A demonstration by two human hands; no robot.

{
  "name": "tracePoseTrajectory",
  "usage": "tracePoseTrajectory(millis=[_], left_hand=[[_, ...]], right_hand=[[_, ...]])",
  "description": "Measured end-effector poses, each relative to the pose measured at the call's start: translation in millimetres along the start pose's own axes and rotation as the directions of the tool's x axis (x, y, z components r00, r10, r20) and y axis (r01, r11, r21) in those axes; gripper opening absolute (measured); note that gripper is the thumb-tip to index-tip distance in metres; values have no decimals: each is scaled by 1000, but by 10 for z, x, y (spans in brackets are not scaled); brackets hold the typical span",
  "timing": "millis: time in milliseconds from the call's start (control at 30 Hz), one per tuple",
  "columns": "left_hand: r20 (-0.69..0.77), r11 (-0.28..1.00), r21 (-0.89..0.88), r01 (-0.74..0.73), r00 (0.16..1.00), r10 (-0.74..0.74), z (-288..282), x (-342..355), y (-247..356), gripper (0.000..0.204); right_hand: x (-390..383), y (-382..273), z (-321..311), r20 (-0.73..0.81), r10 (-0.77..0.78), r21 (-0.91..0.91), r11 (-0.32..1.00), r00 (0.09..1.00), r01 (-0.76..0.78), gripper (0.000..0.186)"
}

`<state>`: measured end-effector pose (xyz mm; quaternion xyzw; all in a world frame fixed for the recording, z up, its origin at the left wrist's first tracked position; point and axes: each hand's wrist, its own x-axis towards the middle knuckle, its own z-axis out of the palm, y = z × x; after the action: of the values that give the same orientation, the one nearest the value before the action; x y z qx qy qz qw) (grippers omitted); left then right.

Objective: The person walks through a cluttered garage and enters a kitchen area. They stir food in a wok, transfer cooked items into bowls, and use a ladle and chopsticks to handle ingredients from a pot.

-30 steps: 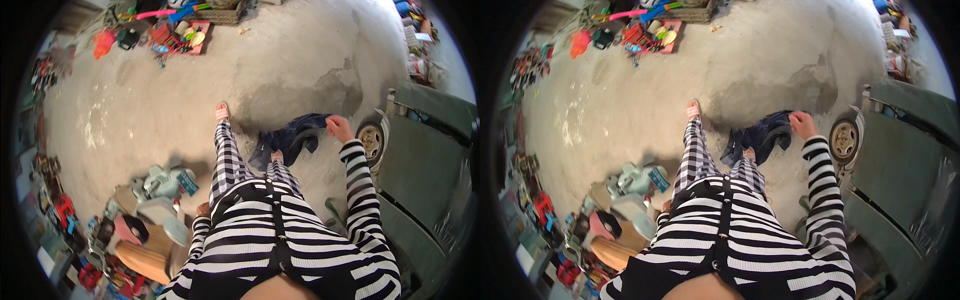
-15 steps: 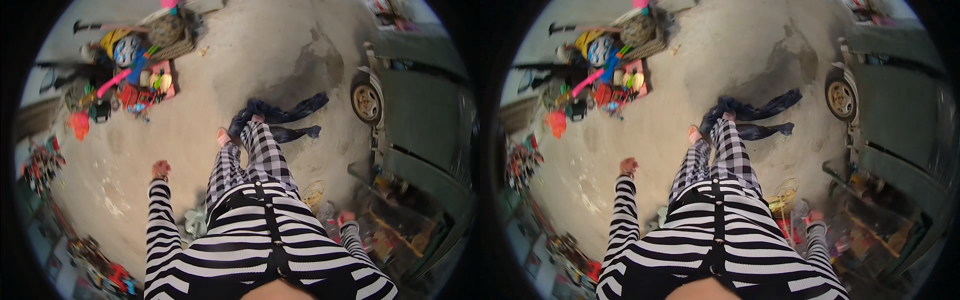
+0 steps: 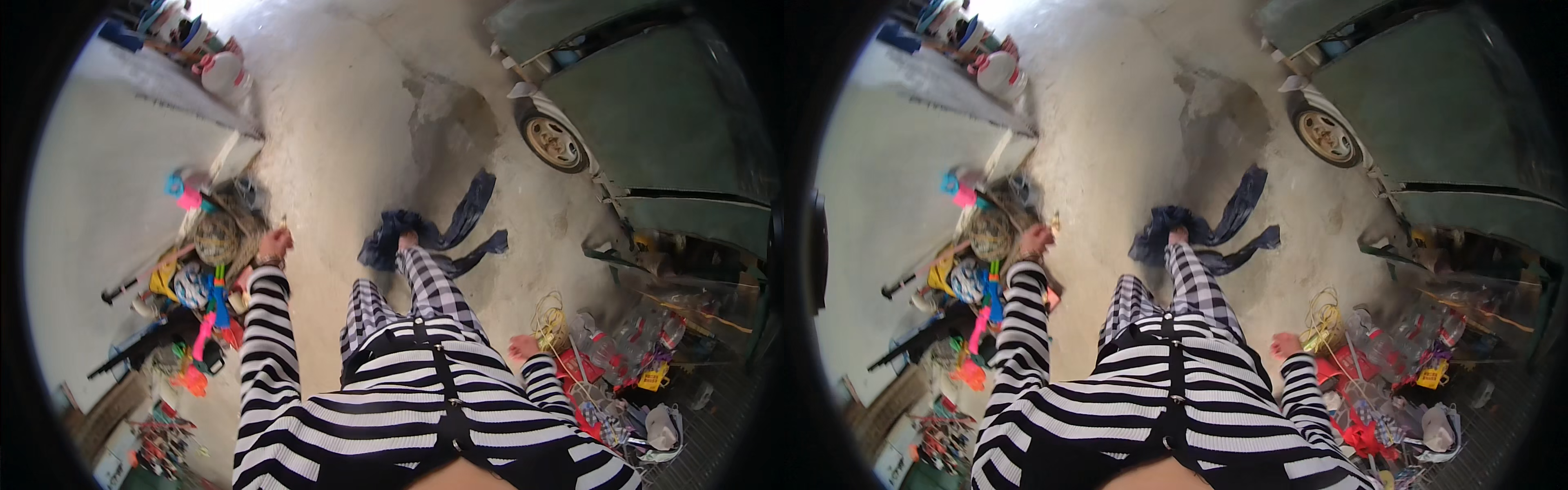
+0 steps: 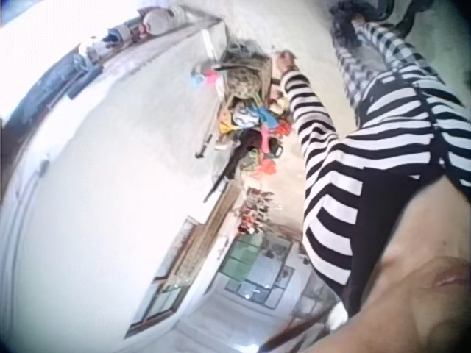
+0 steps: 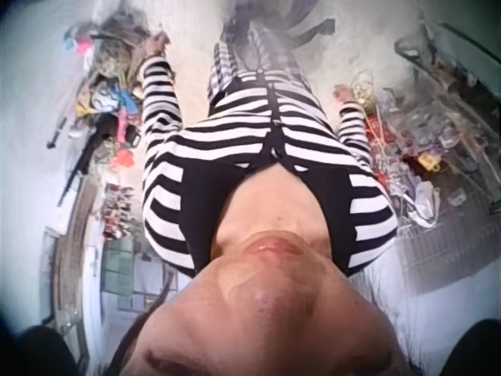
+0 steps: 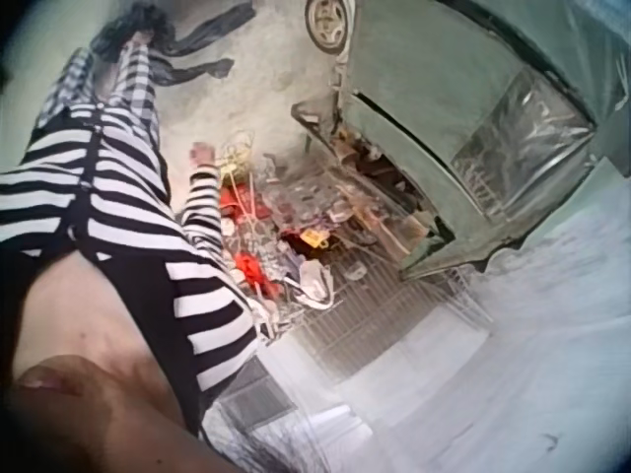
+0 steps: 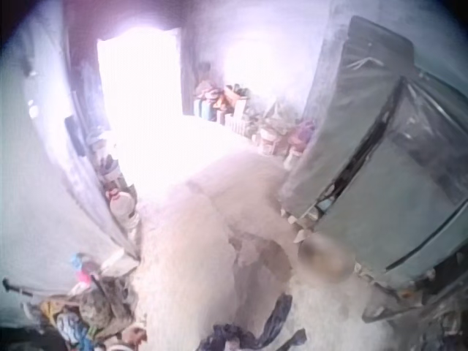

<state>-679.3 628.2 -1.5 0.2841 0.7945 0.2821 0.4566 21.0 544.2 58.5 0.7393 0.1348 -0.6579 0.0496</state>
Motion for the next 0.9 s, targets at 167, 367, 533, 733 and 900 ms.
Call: tracePoseTrajectory(millis=[167, 367, 533, 733, 900], left_hand=[[95, 894, 354, 274, 941, -325, 449, 279, -411, 23], [203, 543, -31, 839, 537, -819, 452, 461, -1239, 23], [178, 599, -139, 788, 615, -768, 262, 2155, 96, 19], [68, 954, 113, 278, 956, -287, -144, 5144, 1990, 26], [-11, 992, 62, -108, 994, 109, 562, 6328, 4620, 27]], right_hand=[[161, -2191, -625, -291, -543, -326, 830, 788, 452, 18], [-739, -5784, -135, -213, -829, -367, 558, 517, 744, 17], [-1313, -7646, 270, -182, -950, -574, 314, 256, 756, 18], [-1319, -8196, 58, -283, -942, -708, 331, 178, 624, 18], [-1145, -7763, -265, -429, -863, -718, 506, 268, 478, 16]])
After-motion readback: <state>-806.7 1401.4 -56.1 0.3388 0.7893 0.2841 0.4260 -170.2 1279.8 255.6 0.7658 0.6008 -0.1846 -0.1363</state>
